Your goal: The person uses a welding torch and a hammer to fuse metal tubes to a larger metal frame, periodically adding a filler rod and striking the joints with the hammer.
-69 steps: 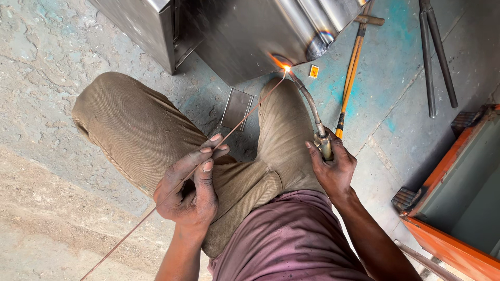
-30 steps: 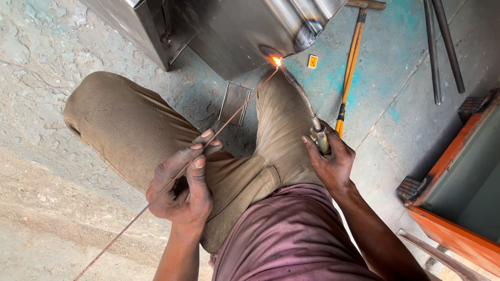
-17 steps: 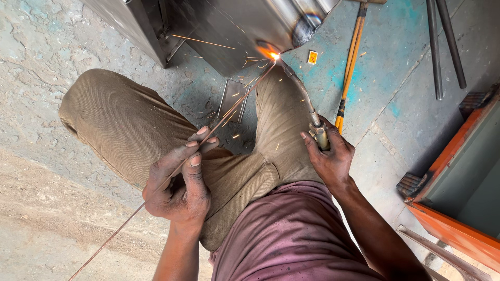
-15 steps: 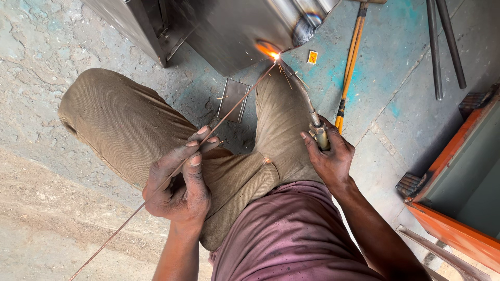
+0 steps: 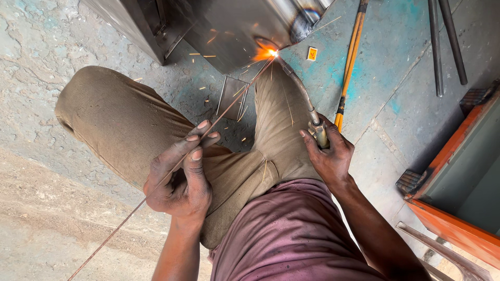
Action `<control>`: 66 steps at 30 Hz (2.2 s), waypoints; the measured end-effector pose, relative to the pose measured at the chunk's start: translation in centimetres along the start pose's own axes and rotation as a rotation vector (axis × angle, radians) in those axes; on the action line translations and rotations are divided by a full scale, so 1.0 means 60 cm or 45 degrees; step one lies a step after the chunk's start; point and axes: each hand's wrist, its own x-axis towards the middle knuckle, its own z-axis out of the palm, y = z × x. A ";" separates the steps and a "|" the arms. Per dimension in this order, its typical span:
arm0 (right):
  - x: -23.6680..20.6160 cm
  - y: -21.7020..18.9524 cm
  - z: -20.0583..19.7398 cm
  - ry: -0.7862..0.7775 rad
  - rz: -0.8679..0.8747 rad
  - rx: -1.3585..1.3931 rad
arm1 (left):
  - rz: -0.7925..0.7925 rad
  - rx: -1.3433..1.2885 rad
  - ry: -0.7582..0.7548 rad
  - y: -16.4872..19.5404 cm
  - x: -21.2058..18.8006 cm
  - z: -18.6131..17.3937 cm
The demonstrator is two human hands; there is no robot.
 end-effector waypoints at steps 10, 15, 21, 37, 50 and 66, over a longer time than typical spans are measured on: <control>-0.001 0.002 -0.002 -0.032 0.042 -0.001 | -0.022 0.047 -0.013 0.001 -0.005 -0.003; 0.001 0.000 -0.002 -0.016 0.010 0.000 | -0.017 0.030 0.003 0.000 -0.007 -0.001; 0.003 -0.002 -0.002 -0.022 -0.004 -0.018 | -0.023 0.004 0.013 0.001 -0.006 0.001; -0.009 0.006 -0.005 -0.025 0.006 -0.030 | -0.057 -0.001 0.000 0.001 -0.005 0.000; -0.007 0.004 -0.003 -0.025 0.063 -0.024 | -0.024 0.077 -0.018 -0.001 -0.007 -0.003; -0.006 0.000 -0.003 -0.017 0.026 -0.030 | -0.046 0.015 -0.010 -0.004 -0.008 0.001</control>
